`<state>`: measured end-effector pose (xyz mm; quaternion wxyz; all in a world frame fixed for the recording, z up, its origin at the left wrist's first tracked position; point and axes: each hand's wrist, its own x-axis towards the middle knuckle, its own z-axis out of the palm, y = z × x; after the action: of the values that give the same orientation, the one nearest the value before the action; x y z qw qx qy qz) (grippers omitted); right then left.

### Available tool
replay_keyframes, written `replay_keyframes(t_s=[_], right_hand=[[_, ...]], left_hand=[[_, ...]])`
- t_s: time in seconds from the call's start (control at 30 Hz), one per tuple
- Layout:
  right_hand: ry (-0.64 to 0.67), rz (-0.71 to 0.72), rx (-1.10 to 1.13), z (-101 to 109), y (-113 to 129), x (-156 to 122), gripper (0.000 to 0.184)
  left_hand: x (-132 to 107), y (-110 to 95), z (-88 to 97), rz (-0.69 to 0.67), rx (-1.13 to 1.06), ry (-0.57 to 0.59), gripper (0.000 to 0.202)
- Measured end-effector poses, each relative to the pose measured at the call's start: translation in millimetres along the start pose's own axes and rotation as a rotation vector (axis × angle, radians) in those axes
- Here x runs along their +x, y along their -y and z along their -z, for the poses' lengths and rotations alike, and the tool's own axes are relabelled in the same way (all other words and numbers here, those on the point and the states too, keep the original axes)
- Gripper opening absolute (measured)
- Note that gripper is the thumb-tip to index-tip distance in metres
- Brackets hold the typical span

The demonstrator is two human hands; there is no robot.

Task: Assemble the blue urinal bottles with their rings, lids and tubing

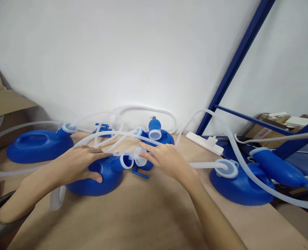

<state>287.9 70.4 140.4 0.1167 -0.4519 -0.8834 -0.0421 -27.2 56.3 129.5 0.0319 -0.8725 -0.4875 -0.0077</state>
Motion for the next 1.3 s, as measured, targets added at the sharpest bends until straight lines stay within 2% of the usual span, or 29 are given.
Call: replay_keyframes(t_s=[0.17,0.33,0.47,0.6,0.67,0.77,0.83,0.93,1.1,1.2,1.3], right_hand=[[0.017,-0.014,0.153,-15,13,6,0.040],[0.024,0.001,0.217,-18,20,3,0.043],[0.059,0.044,0.204,-16,26,-1,0.055],[0.036,0.046,0.146,-26,30,0,0.084],[-0.023,0.015,0.115,-36,31,2,0.080],[-0.061,-0.004,0.102,-49,32,6,0.063],[-0.086,-0.035,0.110,-54,32,8,0.057],[-0.079,-0.060,0.124,-52,28,9,0.054],[0.027,-0.010,0.122,-39,17,6,0.050],[0.036,0.037,0.125,-36,14,6,0.047],[0.038,0.047,0.111,-35,14,6,0.047]], left_hand=[[0,-9,-6.2,-0.044,-0.090,-0.058,0.073],[2,-9,-10.3,-0.051,-0.102,-0.048,0.077],[3,-5,-13.0,-0.054,-0.101,-0.045,0.078],[3,-5,-14.7,-0.045,-0.039,-0.051,0.078],[4,-8,-14.5,-0.032,-0.017,-0.049,0.080],[5,-10,-13.1,-0.005,0.025,-0.046,0.083],[4,-5,-11.0,0.013,0.044,-0.062,0.090],[-3,15,-3.2,0.042,0.045,-0.083,0.097],[-21,47,20.3,0.174,0.092,-0.088,0.089],[-22,51,29.2,0.215,0.087,-0.108,0.083],[-19,55,30.7,0.195,-0.027,-0.114,0.074]])
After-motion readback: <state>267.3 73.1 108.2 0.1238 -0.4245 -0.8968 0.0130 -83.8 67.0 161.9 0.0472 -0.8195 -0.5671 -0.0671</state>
